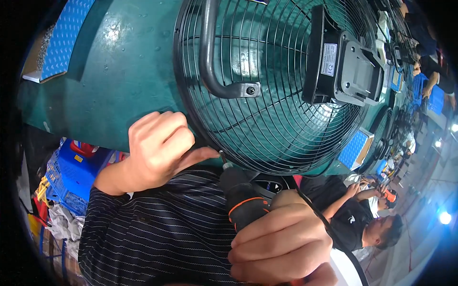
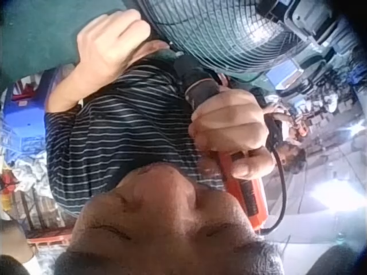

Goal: Assembling industrial fan guards and motors using a power screwdriver.

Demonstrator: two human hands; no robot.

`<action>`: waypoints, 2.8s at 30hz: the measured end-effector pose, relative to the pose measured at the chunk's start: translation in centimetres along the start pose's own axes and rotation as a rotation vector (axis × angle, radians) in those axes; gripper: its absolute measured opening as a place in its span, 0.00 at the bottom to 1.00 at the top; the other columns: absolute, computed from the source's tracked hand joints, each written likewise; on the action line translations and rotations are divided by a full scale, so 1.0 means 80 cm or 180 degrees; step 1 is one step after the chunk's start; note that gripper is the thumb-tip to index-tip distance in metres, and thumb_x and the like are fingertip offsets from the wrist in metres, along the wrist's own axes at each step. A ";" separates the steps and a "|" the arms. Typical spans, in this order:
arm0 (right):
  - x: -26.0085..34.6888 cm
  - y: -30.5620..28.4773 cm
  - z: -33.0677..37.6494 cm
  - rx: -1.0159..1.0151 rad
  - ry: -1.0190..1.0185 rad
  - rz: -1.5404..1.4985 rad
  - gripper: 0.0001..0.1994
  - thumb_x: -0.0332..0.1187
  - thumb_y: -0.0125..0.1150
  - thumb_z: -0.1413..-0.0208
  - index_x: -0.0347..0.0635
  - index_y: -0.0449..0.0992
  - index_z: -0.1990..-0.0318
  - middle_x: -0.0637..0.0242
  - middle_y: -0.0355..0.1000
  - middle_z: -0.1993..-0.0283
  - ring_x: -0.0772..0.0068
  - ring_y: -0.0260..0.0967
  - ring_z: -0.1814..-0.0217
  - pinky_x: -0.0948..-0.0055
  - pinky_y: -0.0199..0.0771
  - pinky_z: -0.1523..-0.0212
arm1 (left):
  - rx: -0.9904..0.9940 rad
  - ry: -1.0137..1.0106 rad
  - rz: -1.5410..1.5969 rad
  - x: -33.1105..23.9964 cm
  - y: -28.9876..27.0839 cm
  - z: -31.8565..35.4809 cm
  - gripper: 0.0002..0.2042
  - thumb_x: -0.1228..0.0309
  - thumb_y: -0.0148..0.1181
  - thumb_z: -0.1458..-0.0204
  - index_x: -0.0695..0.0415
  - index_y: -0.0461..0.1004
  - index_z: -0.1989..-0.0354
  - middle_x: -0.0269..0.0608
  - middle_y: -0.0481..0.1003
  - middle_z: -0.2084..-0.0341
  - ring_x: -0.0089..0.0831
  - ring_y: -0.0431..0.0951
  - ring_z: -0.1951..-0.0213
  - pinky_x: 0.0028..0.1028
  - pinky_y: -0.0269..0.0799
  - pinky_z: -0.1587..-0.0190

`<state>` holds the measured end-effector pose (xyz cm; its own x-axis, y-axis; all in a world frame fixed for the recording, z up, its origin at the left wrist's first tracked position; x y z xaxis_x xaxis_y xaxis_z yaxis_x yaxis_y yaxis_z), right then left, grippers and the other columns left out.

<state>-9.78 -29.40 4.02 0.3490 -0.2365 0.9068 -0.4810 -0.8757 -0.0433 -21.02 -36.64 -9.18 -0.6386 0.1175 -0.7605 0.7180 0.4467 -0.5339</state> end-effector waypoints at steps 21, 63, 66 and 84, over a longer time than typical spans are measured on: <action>-0.020 -0.007 -0.020 0.0071 -0.0500 -0.0595 0.21 0.24 0.72 0.56 0.36 0.68 0.56 0.61 0.75 0.76 0.71 0.73 0.83 0.77 0.78 0.81 | -0.0013 -0.0136 0.0050 0.005 0.003 0.001 0.24 0.61 0.76 0.73 0.54 0.60 0.82 0.36 0.60 0.83 0.33 0.63 0.83 0.31 0.55 0.82; 0.020 -0.275 0.210 -0.2188 -0.0369 -0.1669 0.20 0.30 0.60 0.51 0.45 0.69 0.48 0.59 0.70 0.71 0.71 0.62 0.78 0.73 0.62 0.78 | 0.0667 0.1951 -0.1658 -0.100 -0.036 -0.025 0.36 0.52 0.75 0.82 0.58 0.68 0.63 0.38 0.65 0.68 0.40 0.69 0.55 0.55 0.53 0.32; 0.032 -0.281 0.215 -0.2470 -0.0444 -0.1119 0.19 0.30 0.60 0.52 0.44 0.68 0.50 0.60 0.71 0.71 0.69 0.64 0.78 0.74 0.66 0.78 | 0.0307 0.1747 -0.1682 -0.119 -0.012 -0.008 0.37 0.53 0.73 0.78 0.60 0.69 0.56 0.39 0.67 0.64 0.40 0.69 0.54 0.50 0.57 0.34; 0.058 -0.264 0.177 -0.2665 -0.0558 0.2478 0.13 0.30 0.57 0.46 0.39 0.72 0.53 0.58 0.70 0.66 0.61 0.69 0.70 0.69 0.75 0.66 | 0.0478 -0.1083 -0.3206 0.068 -0.287 -0.039 0.05 0.69 0.60 0.53 0.56 0.78 0.70 0.44 0.77 0.75 0.47 0.81 0.68 0.43 0.75 0.66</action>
<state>13.39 -18.00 3.19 -0.2008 -0.7020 0.6832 -0.9743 0.0706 -0.2138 -41.86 -43.47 0.07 -0.8616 -0.5075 0.0047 -0.0546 0.0836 -0.9950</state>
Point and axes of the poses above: each hand's wrist, its own z-axis away from the middle knuckle, its own y-axis out of the palm, x = y × z, the point moved 7 cm from there along -z, towards the middle knuckle
